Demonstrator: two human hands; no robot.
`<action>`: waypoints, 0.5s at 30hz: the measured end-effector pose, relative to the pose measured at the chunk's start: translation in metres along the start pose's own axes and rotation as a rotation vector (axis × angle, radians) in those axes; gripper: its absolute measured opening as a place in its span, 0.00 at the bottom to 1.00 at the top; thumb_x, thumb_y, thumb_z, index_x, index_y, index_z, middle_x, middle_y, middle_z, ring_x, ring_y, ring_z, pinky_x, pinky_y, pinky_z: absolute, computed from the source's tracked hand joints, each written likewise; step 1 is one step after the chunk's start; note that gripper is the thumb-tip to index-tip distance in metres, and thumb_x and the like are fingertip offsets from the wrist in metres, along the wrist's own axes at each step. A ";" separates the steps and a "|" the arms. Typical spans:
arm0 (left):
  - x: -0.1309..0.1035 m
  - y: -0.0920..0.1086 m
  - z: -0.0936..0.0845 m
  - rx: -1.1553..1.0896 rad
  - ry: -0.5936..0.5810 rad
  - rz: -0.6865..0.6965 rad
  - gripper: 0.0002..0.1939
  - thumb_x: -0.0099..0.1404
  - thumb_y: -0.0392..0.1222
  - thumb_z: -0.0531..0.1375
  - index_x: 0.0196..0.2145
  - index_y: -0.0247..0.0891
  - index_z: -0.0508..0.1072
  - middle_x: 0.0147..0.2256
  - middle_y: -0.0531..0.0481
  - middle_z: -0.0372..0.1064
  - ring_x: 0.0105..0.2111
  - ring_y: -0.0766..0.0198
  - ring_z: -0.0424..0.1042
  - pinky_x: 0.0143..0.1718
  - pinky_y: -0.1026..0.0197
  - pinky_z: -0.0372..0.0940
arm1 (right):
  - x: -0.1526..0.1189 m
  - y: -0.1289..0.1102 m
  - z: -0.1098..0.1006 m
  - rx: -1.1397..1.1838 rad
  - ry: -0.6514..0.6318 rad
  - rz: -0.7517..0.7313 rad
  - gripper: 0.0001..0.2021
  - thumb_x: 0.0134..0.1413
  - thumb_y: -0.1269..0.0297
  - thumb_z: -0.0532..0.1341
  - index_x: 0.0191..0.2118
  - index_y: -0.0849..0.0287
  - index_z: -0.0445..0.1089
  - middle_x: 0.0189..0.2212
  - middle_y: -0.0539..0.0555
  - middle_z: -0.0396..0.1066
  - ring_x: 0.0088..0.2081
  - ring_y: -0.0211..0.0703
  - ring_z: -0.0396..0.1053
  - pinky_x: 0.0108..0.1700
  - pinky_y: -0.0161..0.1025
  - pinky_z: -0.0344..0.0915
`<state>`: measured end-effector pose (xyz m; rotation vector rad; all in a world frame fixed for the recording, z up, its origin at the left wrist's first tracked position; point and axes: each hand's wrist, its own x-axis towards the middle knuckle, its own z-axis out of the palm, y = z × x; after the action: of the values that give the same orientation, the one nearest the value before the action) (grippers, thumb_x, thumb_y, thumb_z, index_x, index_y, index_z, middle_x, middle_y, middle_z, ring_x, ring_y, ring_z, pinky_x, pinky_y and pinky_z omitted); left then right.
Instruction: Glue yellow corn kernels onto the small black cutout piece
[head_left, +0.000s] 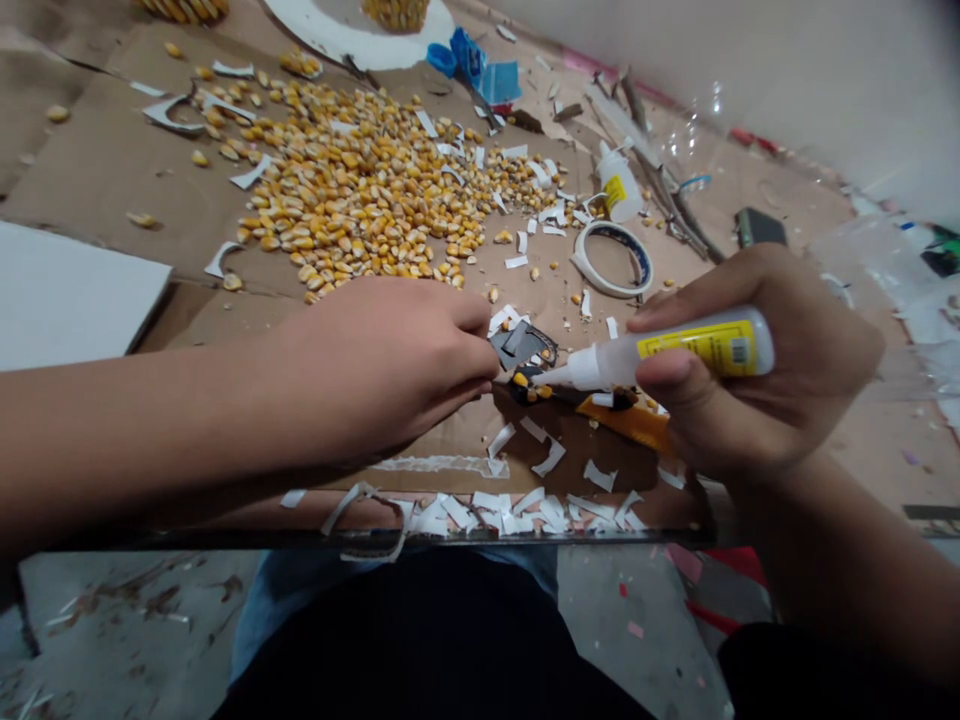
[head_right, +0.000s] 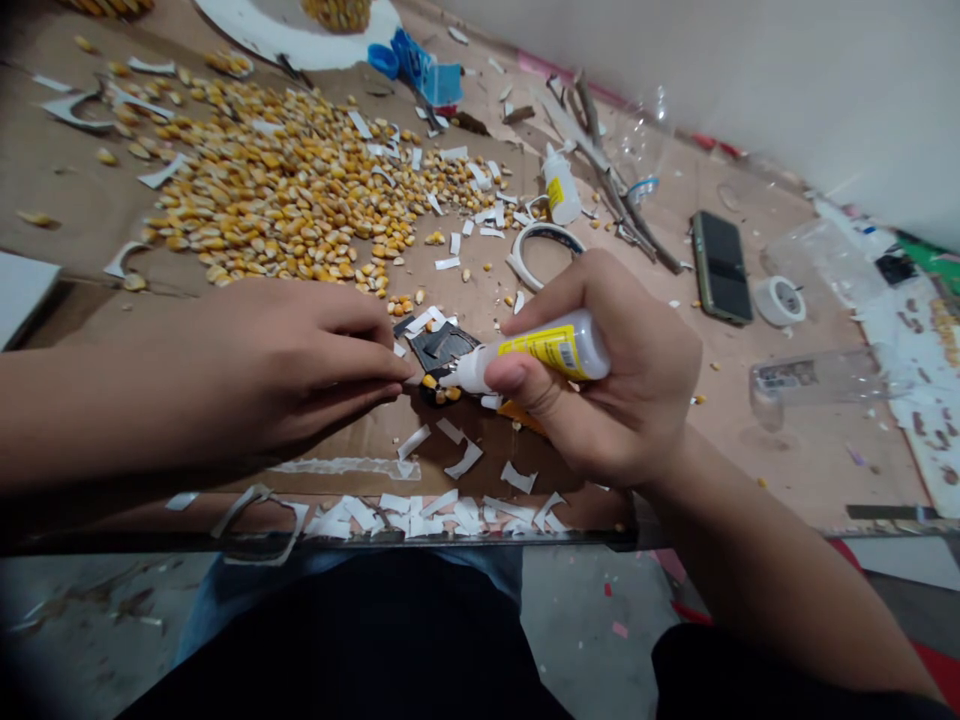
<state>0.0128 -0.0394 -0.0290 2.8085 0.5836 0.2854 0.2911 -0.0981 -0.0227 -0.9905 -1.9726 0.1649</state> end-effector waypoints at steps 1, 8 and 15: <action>0.000 0.000 0.000 0.000 0.000 -0.002 0.16 0.81 0.42 0.58 0.42 0.41 0.87 0.39 0.46 0.78 0.32 0.60 0.72 0.32 0.56 0.60 | 0.001 -0.001 -0.001 -0.002 -0.006 -0.009 0.13 0.66 0.50 0.73 0.39 0.53 0.77 0.27 0.47 0.75 0.21 0.34 0.63 0.19 0.37 0.56; 0.000 -0.001 0.000 0.003 0.000 0.000 0.17 0.81 0.42 0.57 0.42 0.42 0.86 0.40 0.45 0.78 0.32 0.59 0.73 0.32 0.55 0.63 | 0.003 -0.005 -0.010 -0.100 -0.054 -0.055 0.14 0.69 0.50 0.72 0.37 0.54 0.79 0.29 0.49 0.78 0.20 0.33 0.62 0.21 0.38 0.63; 0.000 0.001 -0.001 0.017 0.011 0.004 0.15 0.80 0.40 0.59 0.41 0.41 0.86 0.37 0.47 0.75 0.31 0.61 0.69 0.31 0.56 0.59 | 0.000 -0.007 -0.009 -0.122 -0.064 -0.075 0.15 0.71 0.47 0.69 0.38 0.53 0.79 0.28 0.48 0.76 0.19 0.33 0.63 0.17 0.38 0.56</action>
<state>0.0128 -0.0406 -0.0276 2.8267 0.5857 0.2988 0.2937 -0.1053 -0.0146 -0.9979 -2.0959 0.0349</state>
